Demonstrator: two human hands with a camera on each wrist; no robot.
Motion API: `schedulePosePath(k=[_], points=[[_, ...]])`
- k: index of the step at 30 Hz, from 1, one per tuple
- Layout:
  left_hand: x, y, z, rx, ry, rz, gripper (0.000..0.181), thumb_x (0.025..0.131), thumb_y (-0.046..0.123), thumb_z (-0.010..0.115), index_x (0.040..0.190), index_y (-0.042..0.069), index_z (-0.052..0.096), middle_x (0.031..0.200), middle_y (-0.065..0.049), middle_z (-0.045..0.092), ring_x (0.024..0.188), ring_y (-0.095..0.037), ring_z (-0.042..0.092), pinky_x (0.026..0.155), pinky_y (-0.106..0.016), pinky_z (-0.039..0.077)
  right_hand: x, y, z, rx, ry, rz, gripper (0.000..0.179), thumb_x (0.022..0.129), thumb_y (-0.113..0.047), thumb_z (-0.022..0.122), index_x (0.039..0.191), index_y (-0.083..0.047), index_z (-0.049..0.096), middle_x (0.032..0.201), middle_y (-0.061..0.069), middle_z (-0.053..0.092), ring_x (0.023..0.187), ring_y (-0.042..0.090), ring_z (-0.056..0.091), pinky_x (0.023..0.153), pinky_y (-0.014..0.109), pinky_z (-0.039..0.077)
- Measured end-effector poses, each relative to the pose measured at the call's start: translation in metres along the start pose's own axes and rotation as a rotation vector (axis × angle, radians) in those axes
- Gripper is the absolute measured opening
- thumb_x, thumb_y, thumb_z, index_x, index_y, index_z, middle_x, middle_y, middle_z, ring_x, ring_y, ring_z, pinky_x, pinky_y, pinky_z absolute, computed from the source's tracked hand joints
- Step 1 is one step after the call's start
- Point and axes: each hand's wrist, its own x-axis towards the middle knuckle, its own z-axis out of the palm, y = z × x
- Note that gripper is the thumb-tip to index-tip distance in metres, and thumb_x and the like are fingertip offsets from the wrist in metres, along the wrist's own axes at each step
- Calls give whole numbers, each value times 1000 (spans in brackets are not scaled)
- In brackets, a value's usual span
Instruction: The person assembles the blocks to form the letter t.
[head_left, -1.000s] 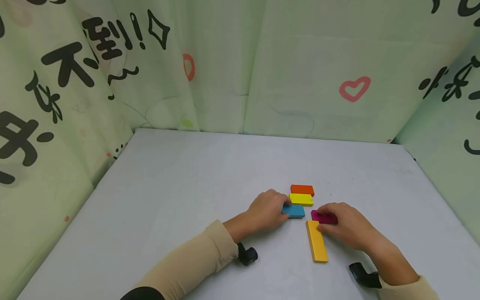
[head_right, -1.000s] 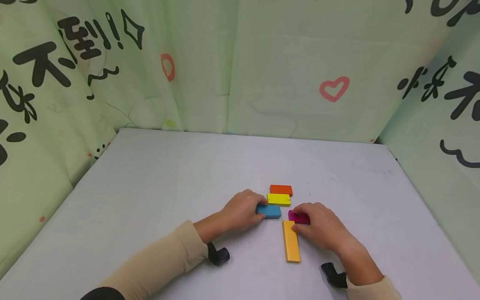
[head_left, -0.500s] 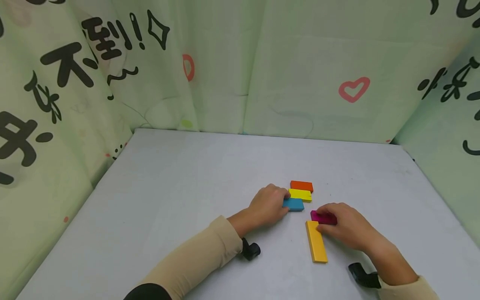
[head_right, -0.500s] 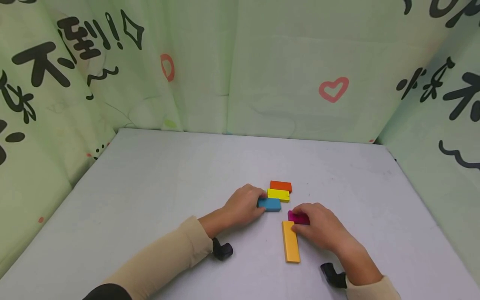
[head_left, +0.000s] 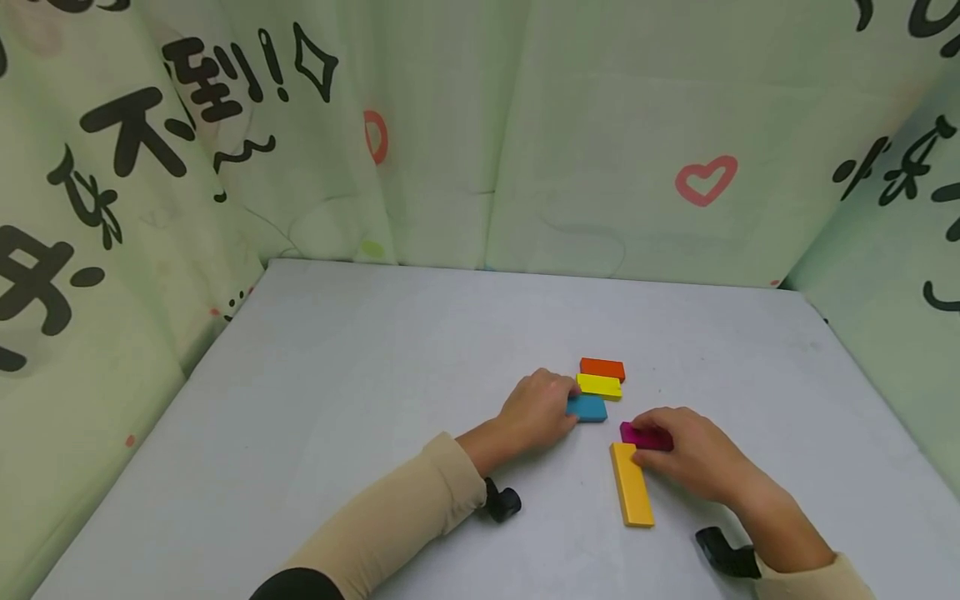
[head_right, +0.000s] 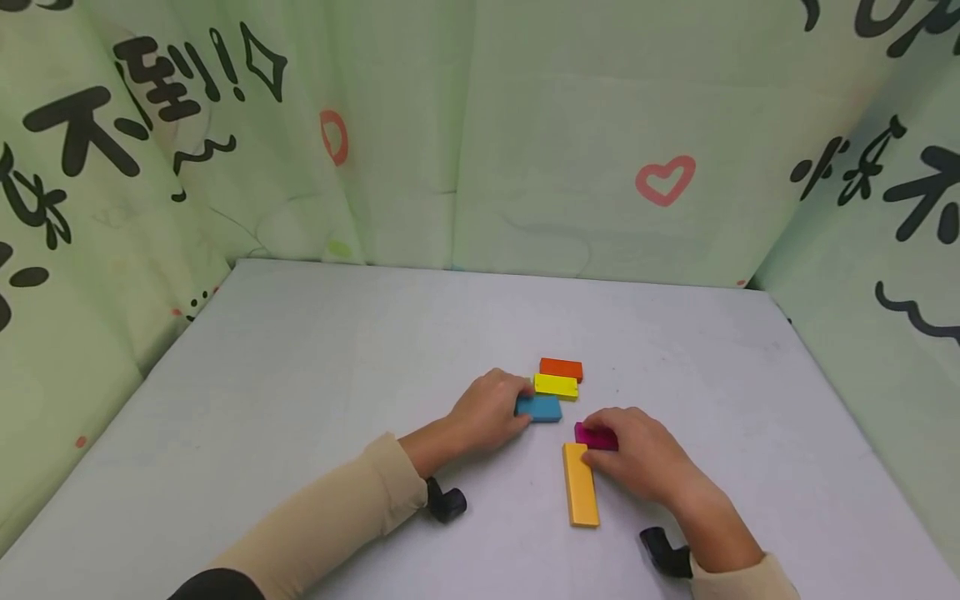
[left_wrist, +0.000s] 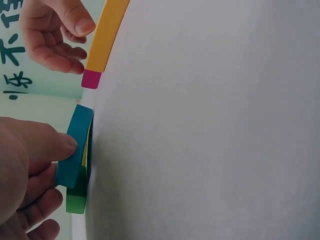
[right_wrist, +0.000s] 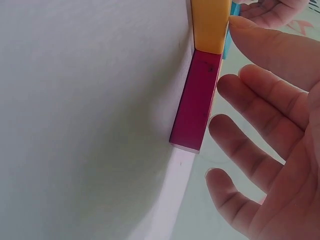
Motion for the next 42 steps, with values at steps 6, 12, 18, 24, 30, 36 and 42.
schedulePosePath(k=[6,12,18,24,30,36,42], points=[[-2,-1,4,7,-23,-11,32,92,28,74,122,16,71,110,5,68,95,-10,55,85,-20,48,0,-1,1,-1,-8,9,44,82,-26,84,117,-5,68,110,9,65,98,30,57,84,51,54],[-3,2,3,1,-73,-23,33,90,29,76,121,19,72,104,8,67,93,-8,53,82,-19,47,0,-2,1,-3,-4,16,43,81,-25,84,117,-6,68,109,9,65,98,30,57,83,50,54],[-6,5,3,-8,-103,3,32,90,29,77,120,19,73,103,9,67,96,-8,55,86,-19,47,-1,-2,1,-4,0,15,43,81,-25,84,117,-6,69,110,9,65,100,30,57,84,51,54],[-7,8,2,-15,-102,20,30,91,29,76,119,18,73,103,9,68,96,-7,55,86,-18,47,-1,-2,1,0,-5,24,45,81,-25,84,118,-5,68,110,10,65,100,31,57,83,50,54],[-6,10,3,-12,-104,32,30,91,29,76,119,18,73,104,10,68,96,-7,56,87,-18,47,-1,-1,1,6,3,23,45,81,-25,84,118,-5,68,110,10,65,100,32,57,83,51,54],[-3,12,5,-1,-109,44,30,91,29,75,119,18,73,105,10,69,97,-7,55,87,-19,46,-1,-1,2,16,13,21,43,81,-23,84,117,-5,69,109,9,65,100,30,57,82,49,55],[-3,14,7,-13,-106,44,30,91,29,76,119,18,74,102,10,68,94,-8,53,84,-18,46,-1,0,1,20,1,14,43,82,-24,84,117,-5,68,110,10,65,100,31,57,82,49,55]])
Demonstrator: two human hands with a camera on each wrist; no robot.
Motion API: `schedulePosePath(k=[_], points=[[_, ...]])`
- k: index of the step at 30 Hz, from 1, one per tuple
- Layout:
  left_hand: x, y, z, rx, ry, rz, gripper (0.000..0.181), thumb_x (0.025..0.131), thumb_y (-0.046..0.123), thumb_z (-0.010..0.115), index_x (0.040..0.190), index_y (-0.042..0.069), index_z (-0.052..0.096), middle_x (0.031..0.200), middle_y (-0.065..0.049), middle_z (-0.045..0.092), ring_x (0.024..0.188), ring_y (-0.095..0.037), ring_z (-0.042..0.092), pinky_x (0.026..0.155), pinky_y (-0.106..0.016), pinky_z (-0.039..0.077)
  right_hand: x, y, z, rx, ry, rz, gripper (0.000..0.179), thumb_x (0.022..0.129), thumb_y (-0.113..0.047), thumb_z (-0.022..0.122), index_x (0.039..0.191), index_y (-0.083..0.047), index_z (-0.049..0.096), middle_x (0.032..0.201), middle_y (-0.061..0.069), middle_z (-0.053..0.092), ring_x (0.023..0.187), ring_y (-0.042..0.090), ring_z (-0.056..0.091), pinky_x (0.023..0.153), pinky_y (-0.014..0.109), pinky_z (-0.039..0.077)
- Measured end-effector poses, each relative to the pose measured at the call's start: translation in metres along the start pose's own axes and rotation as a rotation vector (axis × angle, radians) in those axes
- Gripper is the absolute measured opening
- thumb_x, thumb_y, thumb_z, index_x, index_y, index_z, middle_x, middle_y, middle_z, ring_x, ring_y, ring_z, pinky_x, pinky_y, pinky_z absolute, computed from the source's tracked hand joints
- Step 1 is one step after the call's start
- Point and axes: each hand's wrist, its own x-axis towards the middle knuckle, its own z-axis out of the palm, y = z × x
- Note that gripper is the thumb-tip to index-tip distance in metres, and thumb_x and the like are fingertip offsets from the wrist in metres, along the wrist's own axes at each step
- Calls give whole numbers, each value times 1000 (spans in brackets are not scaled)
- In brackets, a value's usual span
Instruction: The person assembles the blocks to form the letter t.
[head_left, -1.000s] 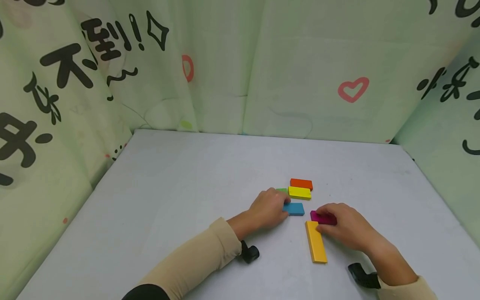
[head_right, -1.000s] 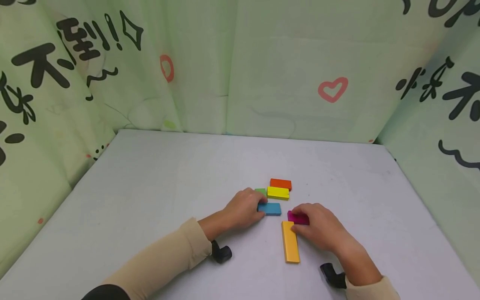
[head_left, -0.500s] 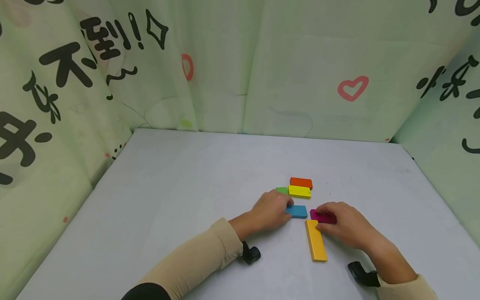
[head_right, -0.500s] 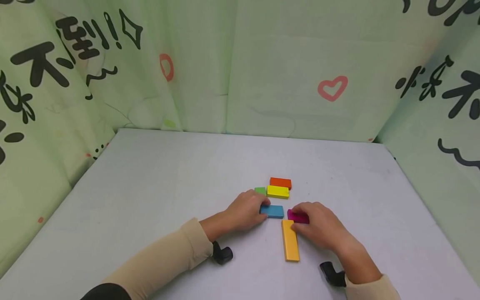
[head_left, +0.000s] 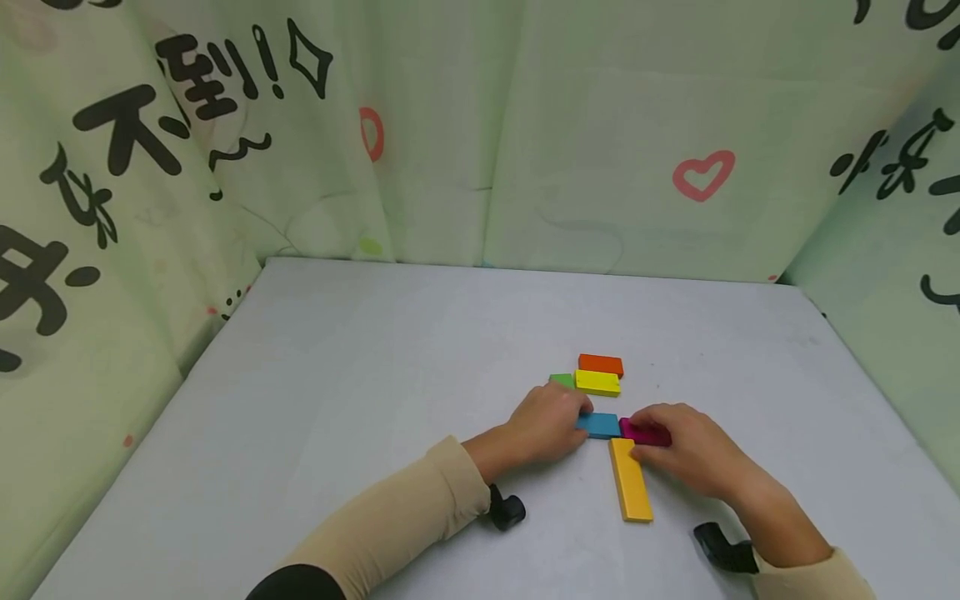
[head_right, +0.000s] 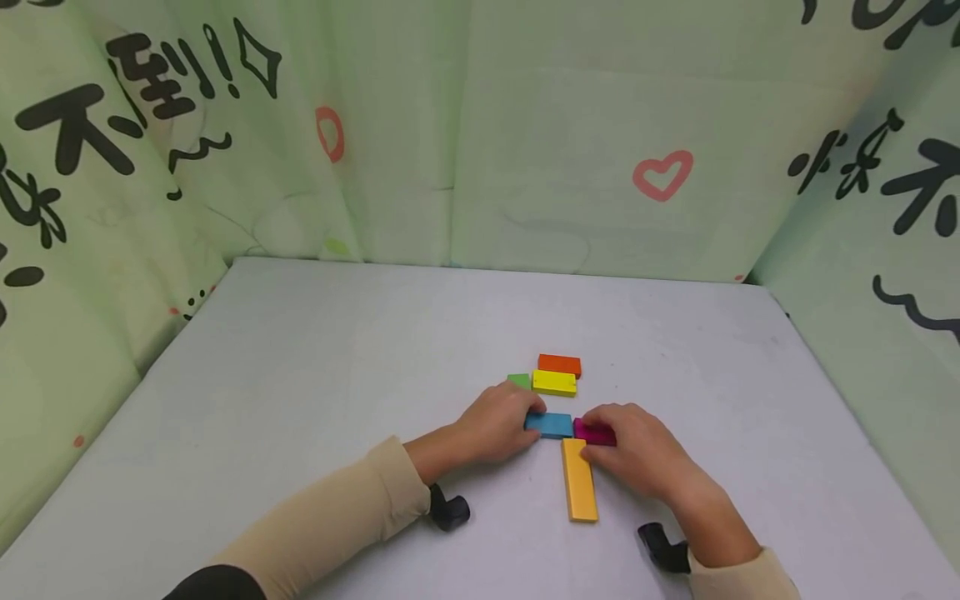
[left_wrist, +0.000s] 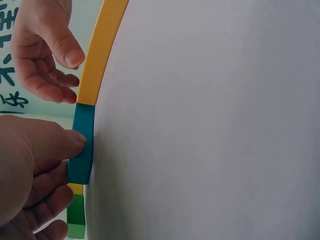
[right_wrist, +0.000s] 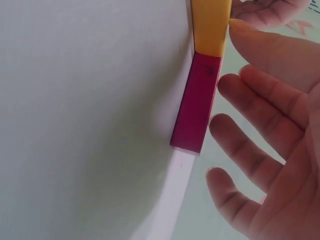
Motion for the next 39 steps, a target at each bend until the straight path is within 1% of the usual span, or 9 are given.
schedulePosePath(k=[6,14,22,28,31,39], points=[[-2,1,0,-1,0,8,30,92,28,75,120,17,73,104,9,68,94,-8,53,84,-18,46,-1,-1,0,8,-18,4,44,81,-24,84,118,-5,68,110,10,65,99,30,57,82,49,55],[-1,2,1,-16,-20,20,32,92,28,74,122,16,72,108,9,69,95,-8,55,86,-17,46,-1,-1,1,0,-1,-7,43,82,-23,84,117,-4,69,109,10,66,99,31,58,84,51,54],[-2,2,1,-13,0,34,31,92,27,75,120,16,72,107,9,69,94,-7,56,86,-15,46,-2,-3,2,-11,6,-10,43,82,-23,83,118,-3,69,110,11,66,100,33,58,85,53,53],[-2,2,1,-16,1,30,31,92,28,75,120,16,72,106,9,68,93,-7,55,85,-15,46,-3,-4,3,-21,16,0,42,82,-20,83,118,-3,69,112,13,66,104,35,58,85,53,54],[-1,2,1,-17,-2,27,31,92,28,75,120,16,72,105,9,68,92,-6,55,84,-15,46,-3,-4,2,-14,5,11,44,82,-21,83,119,-3,68,114,15,66,105,37,58,85,54,54],[-1,3,0,-23,-5,25,31,92,28,75,120,16,72,105,9,68,92,-6,56,85,-15,46,-2,-4,2,9,-10,27,46,83,-22,83,121,-3,67,116,15,66,104,35,60,86,53,53]])
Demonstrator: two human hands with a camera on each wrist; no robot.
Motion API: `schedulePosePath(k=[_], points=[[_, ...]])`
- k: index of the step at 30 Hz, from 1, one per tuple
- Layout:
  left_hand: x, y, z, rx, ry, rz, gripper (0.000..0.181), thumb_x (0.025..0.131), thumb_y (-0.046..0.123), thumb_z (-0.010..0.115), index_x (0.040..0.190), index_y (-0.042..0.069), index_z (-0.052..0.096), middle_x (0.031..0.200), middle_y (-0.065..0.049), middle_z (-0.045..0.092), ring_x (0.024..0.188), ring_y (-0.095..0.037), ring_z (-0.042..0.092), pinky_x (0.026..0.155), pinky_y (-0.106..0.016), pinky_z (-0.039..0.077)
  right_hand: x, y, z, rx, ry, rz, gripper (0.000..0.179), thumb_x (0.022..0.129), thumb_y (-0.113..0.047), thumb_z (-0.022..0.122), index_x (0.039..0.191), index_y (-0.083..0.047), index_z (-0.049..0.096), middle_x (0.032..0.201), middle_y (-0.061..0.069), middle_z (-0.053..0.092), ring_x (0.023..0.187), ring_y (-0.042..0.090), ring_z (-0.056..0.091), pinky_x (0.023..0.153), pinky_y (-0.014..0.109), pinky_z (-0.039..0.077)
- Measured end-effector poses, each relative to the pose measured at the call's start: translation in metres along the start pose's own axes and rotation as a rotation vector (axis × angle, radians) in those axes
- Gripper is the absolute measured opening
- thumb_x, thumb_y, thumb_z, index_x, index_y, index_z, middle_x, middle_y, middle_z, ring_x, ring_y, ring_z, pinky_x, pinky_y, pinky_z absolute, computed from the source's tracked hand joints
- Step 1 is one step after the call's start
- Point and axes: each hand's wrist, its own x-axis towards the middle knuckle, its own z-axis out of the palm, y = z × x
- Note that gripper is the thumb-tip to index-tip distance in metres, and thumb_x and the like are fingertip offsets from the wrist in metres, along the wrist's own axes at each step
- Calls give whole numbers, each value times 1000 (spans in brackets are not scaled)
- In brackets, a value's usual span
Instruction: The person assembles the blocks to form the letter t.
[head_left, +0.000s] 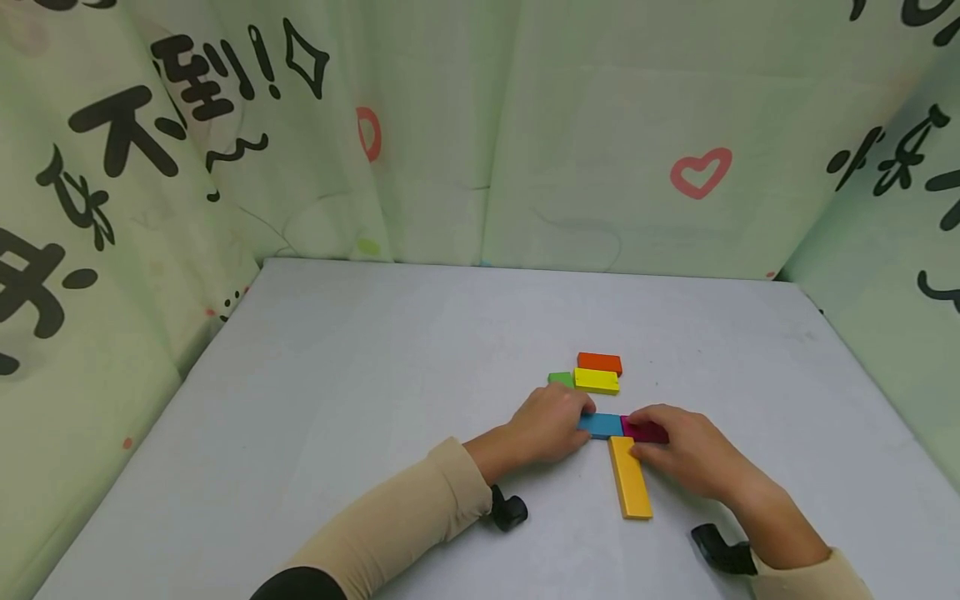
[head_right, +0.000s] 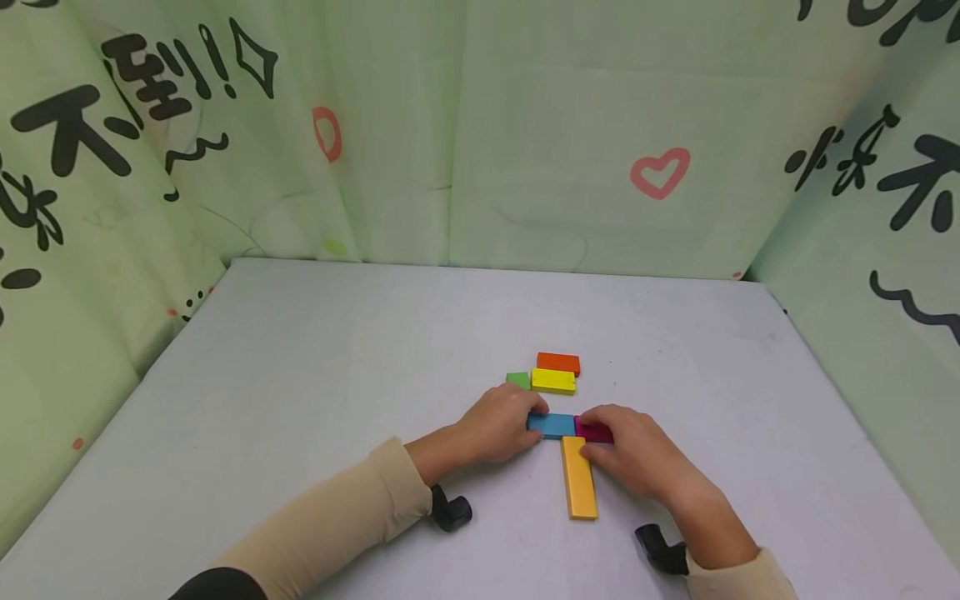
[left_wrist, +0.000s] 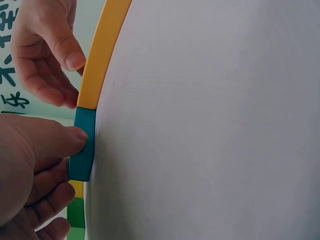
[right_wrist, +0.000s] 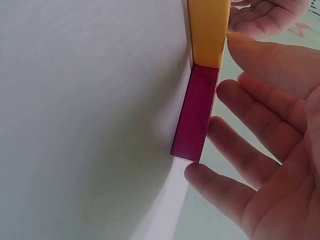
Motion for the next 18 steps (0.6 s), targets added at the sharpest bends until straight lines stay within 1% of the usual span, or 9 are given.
schedulePosePath(k=[7,18], points=[[-2,0,-3,6,-4,22,31,93,26,74,122,14,72,110,8,70,96,-8,57,88,-16,46,-1,0,0,16,3,-3,44,85,-21,81,122,-2,66,117,15,65,102,33,60,87,52,53],[-2,0,-2,3,3,30,32,93,26,74,122,14,72,110,7,69,96,-8,56,87,-16,45,-1,-1,0,15,0,6,45,84,-21,82,122,-2,66,117,16,65,103,34,59,87,52,53]])
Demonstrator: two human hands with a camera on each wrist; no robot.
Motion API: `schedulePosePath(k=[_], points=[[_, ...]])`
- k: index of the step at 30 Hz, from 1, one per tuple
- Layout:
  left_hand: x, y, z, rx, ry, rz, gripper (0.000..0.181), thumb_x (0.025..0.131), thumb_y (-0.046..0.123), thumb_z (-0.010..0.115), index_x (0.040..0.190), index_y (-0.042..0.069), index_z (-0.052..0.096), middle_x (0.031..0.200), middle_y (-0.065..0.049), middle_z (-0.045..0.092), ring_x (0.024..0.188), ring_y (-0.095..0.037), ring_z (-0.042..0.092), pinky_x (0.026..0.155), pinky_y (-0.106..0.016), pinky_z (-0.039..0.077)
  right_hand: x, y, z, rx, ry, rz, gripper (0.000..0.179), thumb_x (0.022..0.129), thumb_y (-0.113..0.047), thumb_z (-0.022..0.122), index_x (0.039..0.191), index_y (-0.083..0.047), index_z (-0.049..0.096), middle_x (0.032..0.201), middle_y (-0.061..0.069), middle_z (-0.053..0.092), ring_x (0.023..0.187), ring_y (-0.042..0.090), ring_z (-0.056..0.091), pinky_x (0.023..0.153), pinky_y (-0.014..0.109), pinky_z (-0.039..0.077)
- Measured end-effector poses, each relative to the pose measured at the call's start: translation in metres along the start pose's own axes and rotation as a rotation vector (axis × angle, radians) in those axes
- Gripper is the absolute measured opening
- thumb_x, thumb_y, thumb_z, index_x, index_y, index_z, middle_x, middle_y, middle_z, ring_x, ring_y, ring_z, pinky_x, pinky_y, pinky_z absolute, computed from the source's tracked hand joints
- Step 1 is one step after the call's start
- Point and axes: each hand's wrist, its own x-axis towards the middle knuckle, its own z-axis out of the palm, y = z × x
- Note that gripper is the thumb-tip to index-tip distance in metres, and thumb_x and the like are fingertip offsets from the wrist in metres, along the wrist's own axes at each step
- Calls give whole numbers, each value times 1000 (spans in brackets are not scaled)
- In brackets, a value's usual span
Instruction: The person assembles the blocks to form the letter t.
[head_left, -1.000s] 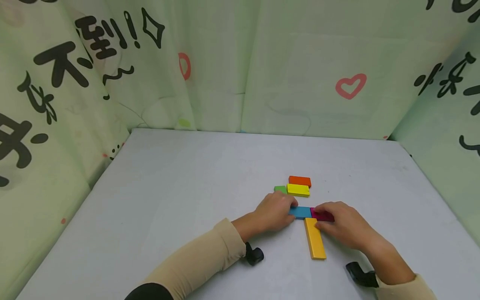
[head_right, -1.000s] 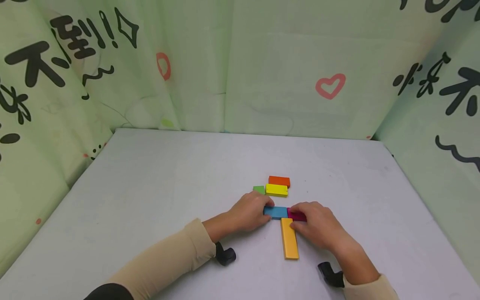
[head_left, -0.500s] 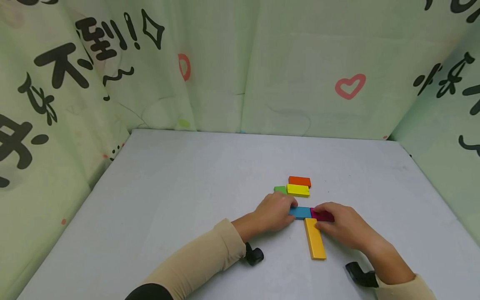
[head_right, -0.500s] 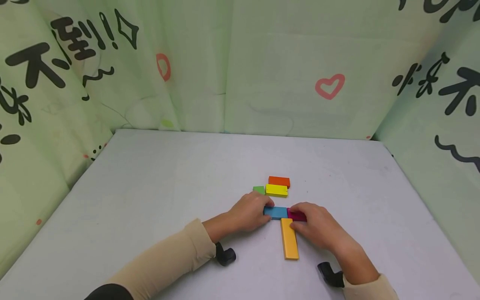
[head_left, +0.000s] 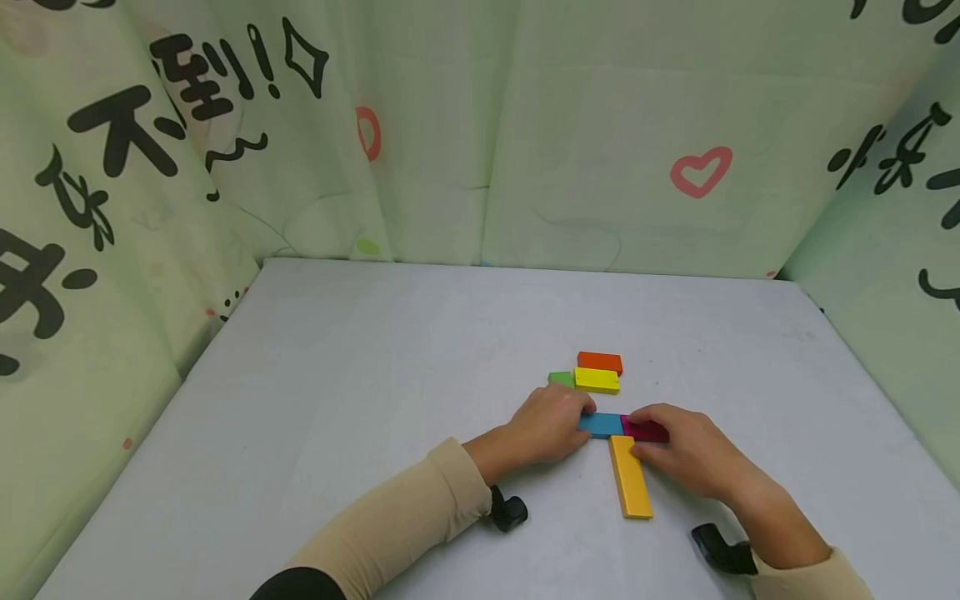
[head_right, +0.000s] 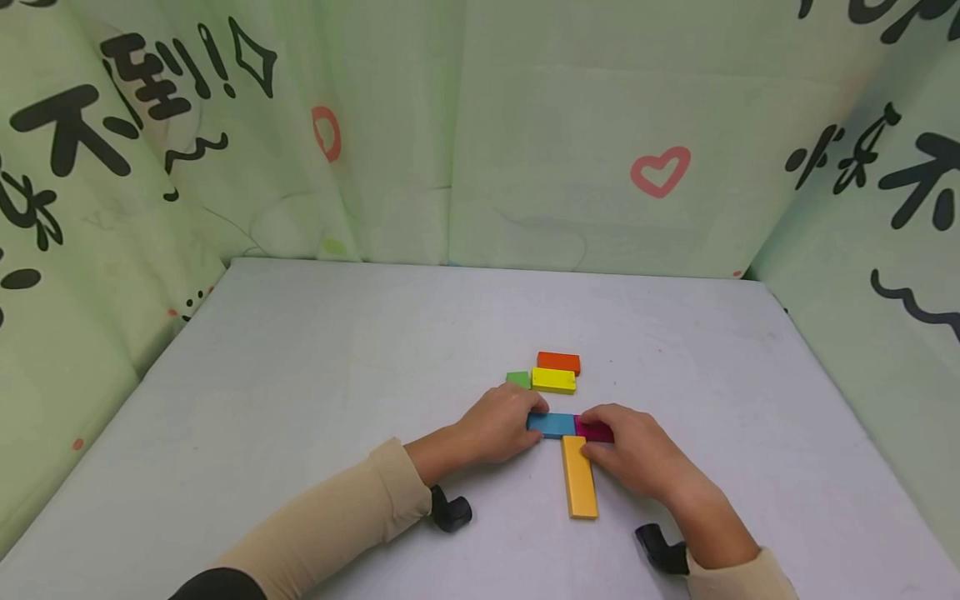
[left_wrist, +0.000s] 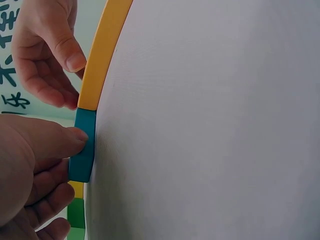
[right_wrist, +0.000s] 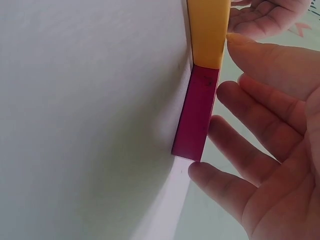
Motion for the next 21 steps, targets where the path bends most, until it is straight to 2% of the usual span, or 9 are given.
schedulePosePath(k=[21], points=[[-2,-2,-1,-8,-5,-10,33,92,26,74,123,14,71,112,7,68,99,-9,56,89,-17,45,0,0,0,-1,-6,-10,41,86,-19,80,121,-3,67,117,16,65,102,34,59,88,53,53]])
